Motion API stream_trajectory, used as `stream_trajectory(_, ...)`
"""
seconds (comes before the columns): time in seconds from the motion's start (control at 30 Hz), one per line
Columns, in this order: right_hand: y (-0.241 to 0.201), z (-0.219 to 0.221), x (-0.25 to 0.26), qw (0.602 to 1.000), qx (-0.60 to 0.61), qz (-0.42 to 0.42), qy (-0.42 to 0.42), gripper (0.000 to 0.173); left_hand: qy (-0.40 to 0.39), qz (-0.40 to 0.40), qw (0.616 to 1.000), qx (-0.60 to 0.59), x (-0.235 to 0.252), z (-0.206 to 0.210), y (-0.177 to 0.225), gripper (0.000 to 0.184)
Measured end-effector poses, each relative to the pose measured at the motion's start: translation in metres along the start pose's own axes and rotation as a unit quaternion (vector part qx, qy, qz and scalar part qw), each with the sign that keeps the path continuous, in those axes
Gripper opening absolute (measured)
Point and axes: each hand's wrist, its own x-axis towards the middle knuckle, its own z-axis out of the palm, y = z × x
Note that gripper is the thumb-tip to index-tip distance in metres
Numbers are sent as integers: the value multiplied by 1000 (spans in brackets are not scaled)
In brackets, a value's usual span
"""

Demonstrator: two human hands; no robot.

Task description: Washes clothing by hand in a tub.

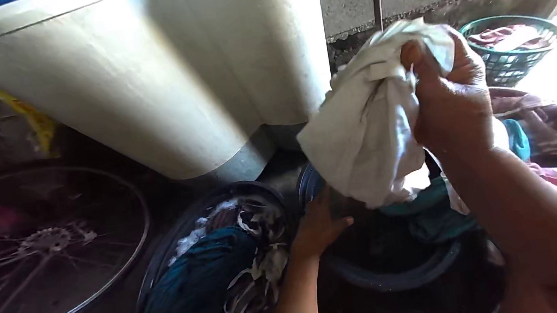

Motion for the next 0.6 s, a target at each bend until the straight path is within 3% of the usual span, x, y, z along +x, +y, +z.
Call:
stream_trajectory(0.1, 3, 3, 4, 991, -109, -65, -29, 15, 34, 51, 998, -28, 5, 7, -7, 75)
stream_trajectory(0.2, 38, -27, -15, 923, -364, -29, -118, 27, -57, -39, 997, 44, 11, 4, -2, 68)
stream_trajectory(0.3, 85, -72, -50, 786, -534, 202, -237, 37, -131, -153, 975, 91, 18, 3, 3, 67)
stream_trajectory(0.37, 113, -99, -78, 649, -585, 352, -336, 45, -150, -149, 973, 91, 27, 10, -5, 58)
stream_trajectory(0.4, 124, -109, -94, 597, -590, 388, -380, 47, -150, -130, 976, 84, 32, 16, -11, 52)
stream_trajectory(0.43, 135, -117, -110, 568, -584, 405, -415, 50, -141, -110, 980, 81, 37, 25, -17, 49)
stream_trajectory(0.6, 204, -140, -187, 615, -476, 417, -471, 86, -89, -113, 979, 142, 59, 70, -14, 71)
